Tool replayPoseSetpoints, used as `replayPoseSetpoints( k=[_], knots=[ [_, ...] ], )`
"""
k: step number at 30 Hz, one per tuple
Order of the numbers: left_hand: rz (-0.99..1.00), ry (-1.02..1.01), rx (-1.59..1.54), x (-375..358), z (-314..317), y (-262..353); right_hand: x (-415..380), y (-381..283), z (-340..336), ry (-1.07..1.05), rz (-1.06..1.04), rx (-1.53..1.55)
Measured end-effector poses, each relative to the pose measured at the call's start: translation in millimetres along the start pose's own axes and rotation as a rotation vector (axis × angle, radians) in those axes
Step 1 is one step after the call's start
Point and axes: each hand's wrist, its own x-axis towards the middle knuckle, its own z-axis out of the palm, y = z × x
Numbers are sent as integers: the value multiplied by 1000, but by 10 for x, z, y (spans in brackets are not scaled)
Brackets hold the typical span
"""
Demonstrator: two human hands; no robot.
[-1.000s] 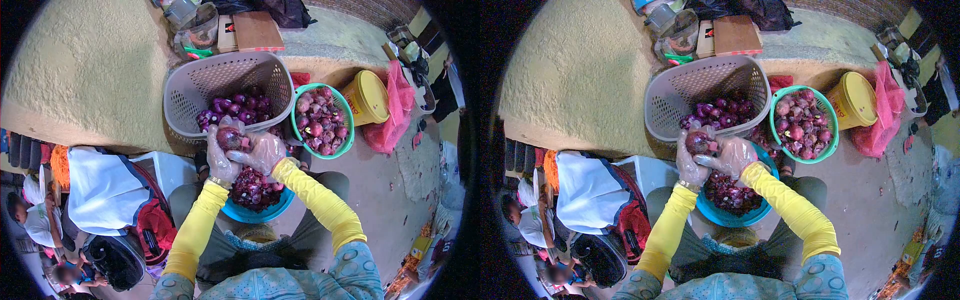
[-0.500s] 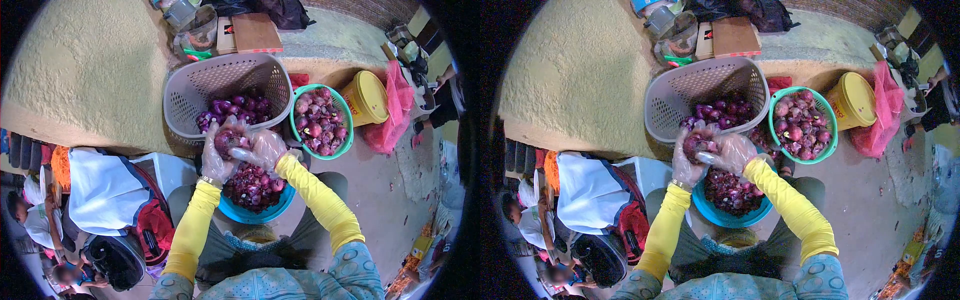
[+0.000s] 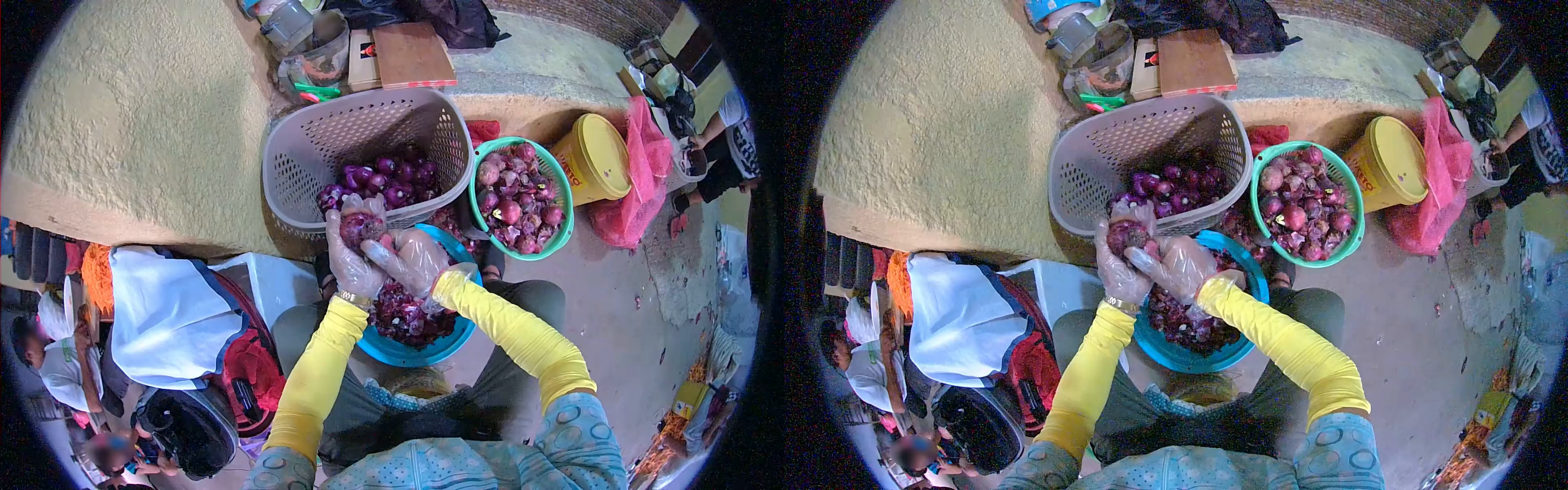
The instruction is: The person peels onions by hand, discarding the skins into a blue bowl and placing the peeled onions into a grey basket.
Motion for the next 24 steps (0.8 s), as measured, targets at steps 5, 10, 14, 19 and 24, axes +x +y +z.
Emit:
replayPoseSetpoints(
  k=[5, 10, 14, 19, 24],
  knots=[
    [-141, -46, -86, 81, -102, 172, -55, 16, -118, -38, -83, -209],
    [-178, 95, -129, 181, -205, 429, -183, -87, -522, -202, -215, -349],
    [-199, 100, -159, 211, -283, 503, -266, 119, -517, -277, -203, -766],
    [-304, 27, -169, 139, -198, 528, -181, 349, -430, -360, -61, -619],
    [-254, 253, 36, 117, -177, 491, -202, -23, -605, -440, -90, -746]
  ],
)
